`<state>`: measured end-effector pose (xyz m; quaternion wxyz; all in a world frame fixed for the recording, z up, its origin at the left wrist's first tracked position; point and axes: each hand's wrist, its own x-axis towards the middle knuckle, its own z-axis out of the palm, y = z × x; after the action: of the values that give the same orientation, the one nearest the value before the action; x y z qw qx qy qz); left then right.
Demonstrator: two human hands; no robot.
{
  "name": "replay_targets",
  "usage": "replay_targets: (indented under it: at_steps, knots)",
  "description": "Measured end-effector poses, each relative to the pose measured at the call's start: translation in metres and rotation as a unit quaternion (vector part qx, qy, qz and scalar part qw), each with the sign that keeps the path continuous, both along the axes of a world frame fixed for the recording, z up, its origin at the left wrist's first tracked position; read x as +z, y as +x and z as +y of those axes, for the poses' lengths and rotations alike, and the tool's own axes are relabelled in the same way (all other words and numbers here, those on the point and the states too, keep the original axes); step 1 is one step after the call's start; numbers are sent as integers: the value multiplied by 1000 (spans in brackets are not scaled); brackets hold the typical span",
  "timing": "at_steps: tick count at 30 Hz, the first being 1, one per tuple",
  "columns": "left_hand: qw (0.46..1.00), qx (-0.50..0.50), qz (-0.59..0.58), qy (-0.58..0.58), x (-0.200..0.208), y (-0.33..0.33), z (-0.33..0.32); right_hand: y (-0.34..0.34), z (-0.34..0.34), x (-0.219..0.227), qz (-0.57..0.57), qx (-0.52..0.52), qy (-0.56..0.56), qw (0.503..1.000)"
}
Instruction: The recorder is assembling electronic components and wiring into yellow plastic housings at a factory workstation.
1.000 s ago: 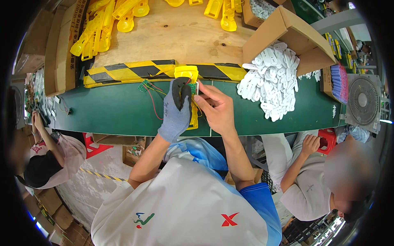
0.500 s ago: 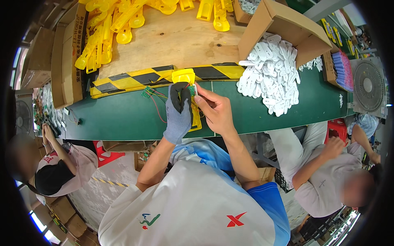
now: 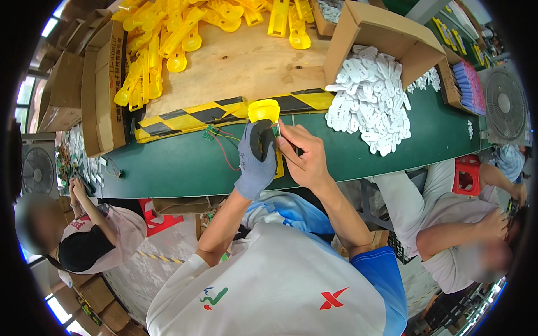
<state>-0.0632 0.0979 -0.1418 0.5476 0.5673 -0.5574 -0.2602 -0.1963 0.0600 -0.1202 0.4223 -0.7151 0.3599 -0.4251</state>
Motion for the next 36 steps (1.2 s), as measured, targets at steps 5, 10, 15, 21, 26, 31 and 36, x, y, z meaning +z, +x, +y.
replay_targets:
  at_steps: [5,10,15,21,26,31,36]
  knots:
    - [998,-14,65,9,18,0,-6,-6,4,22,39,-7,-69,997]
    - [994,21,108,-21,32,-7,-4,-6,17,30,5,-26,13,1000]
    - [949,28,309,55,38,-10,7,8,15,37,-71,-43,110,990]
    - [905,-18,418,71,48,0,13,11,19,25,-164,-37,178,969]
    - [771,-150,617,39,18,20,17,12,22,24,-292,38,313,903]
    - [872,-86,482,23,29,17,18,10,24,21,-295,30,304,905]
    - [875,-93,475,3,18,24,25,7,32,31,-261,24,290,921]
